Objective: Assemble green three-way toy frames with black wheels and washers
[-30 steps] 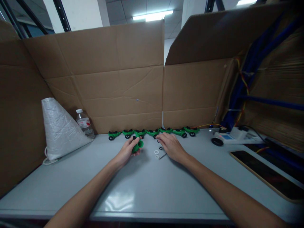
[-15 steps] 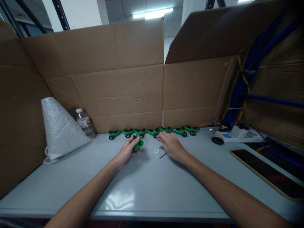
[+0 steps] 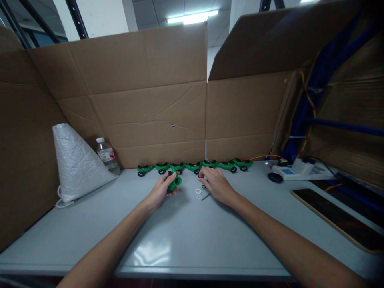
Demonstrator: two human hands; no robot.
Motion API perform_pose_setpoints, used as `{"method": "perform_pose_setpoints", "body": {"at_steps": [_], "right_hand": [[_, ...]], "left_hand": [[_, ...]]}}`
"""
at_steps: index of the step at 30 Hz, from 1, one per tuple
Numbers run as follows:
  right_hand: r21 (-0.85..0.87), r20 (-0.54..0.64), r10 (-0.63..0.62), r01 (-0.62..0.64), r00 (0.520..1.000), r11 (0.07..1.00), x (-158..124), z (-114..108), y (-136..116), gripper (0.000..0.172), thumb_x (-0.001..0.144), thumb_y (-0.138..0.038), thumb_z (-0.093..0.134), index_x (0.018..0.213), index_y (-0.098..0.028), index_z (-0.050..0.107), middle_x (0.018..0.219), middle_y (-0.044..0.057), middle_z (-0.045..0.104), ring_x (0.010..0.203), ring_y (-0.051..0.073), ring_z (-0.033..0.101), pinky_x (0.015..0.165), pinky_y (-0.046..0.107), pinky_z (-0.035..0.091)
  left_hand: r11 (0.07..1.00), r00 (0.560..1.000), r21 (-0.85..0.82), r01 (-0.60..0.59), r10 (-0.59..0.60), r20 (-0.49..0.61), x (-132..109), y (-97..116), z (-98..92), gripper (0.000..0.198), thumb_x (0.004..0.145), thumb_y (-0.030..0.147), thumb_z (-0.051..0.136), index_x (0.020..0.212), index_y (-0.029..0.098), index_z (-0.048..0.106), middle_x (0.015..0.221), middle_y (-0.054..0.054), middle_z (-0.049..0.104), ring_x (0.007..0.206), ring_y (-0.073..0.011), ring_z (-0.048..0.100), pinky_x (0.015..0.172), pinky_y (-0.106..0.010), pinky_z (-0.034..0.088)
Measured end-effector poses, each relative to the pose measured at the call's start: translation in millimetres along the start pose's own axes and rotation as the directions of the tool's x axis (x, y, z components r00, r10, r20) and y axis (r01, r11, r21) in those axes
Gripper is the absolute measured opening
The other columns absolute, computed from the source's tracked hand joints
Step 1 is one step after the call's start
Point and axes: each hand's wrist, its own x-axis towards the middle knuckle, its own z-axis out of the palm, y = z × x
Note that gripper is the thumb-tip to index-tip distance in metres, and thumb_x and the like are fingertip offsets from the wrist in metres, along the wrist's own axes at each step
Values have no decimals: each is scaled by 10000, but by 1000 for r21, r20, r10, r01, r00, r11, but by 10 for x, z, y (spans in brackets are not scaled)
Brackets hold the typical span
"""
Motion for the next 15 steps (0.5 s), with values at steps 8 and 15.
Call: {"method": "perform_pose_setpoints", "body": {"at_steps": [8,15], "right_hand": [[-13,-4,-25,25,1000,1000,-7,-22,-18,45,1025,-205,605,998,-226,575,986,43,688,936,232,608,826,337,365],[-12,-10,-28,28,1000,1000,-7,-11,-3,73,1022,-208,626,971,-223,576,968,36,689,911,232,602,825,338,354]], "left_hand": [[999,999,26,-27,27,25,28,-34,-29,551,878,624,728,1180,176,622,811,-5,623,608,-117,587,502,-210,397],[999,999,37,-26,25,42,23,-31,-31,544,895,625,708,1183,175,609,796,-7,635,584,-111,574,505,-208,387]]}}
